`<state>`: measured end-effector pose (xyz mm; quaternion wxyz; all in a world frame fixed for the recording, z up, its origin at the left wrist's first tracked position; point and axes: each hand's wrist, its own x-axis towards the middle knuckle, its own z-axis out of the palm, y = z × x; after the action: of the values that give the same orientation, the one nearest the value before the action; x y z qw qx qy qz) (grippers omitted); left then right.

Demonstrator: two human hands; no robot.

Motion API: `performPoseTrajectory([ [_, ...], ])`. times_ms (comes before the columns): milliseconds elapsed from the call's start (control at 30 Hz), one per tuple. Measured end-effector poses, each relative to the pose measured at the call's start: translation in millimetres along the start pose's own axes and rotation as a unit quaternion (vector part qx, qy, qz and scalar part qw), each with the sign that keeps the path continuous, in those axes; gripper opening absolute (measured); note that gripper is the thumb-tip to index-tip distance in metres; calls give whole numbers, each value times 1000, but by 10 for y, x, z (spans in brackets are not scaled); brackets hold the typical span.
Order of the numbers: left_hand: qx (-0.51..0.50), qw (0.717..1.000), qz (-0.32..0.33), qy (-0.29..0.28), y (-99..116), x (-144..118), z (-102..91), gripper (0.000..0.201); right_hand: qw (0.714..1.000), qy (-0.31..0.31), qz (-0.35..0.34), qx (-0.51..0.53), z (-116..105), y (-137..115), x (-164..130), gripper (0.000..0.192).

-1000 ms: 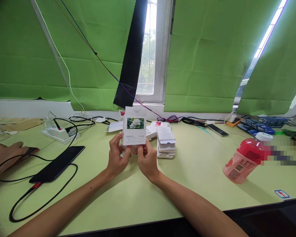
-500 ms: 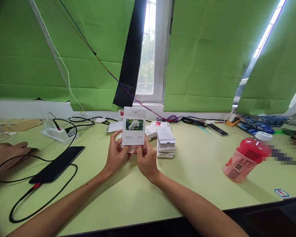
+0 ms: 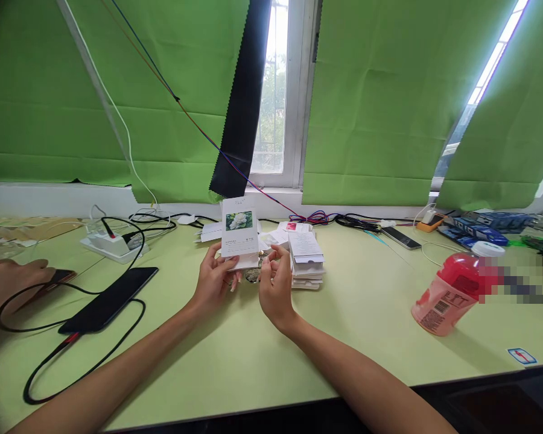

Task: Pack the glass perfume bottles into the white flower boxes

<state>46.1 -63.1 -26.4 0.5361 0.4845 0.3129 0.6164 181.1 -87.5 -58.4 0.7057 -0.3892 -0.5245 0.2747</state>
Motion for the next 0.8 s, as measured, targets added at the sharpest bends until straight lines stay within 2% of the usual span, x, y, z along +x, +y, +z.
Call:
performPoseTrajectory([
  [167,-2,999,-8,-36,-6,-36,14,53,999,-39,7,20,-9,-9,-5,40],
  [333,23,998,-4,-50,12,-80,52,51,996,-76,0,45,1,-33,-15,52],
  [567,35,997,4,-65,-34,-97,59,42,995,-86,13,40,20,-38,2,46],
  [800,11,996,4,-93,-38,-130,67,55,997,-48,28,53,20,-1,38,40],
])
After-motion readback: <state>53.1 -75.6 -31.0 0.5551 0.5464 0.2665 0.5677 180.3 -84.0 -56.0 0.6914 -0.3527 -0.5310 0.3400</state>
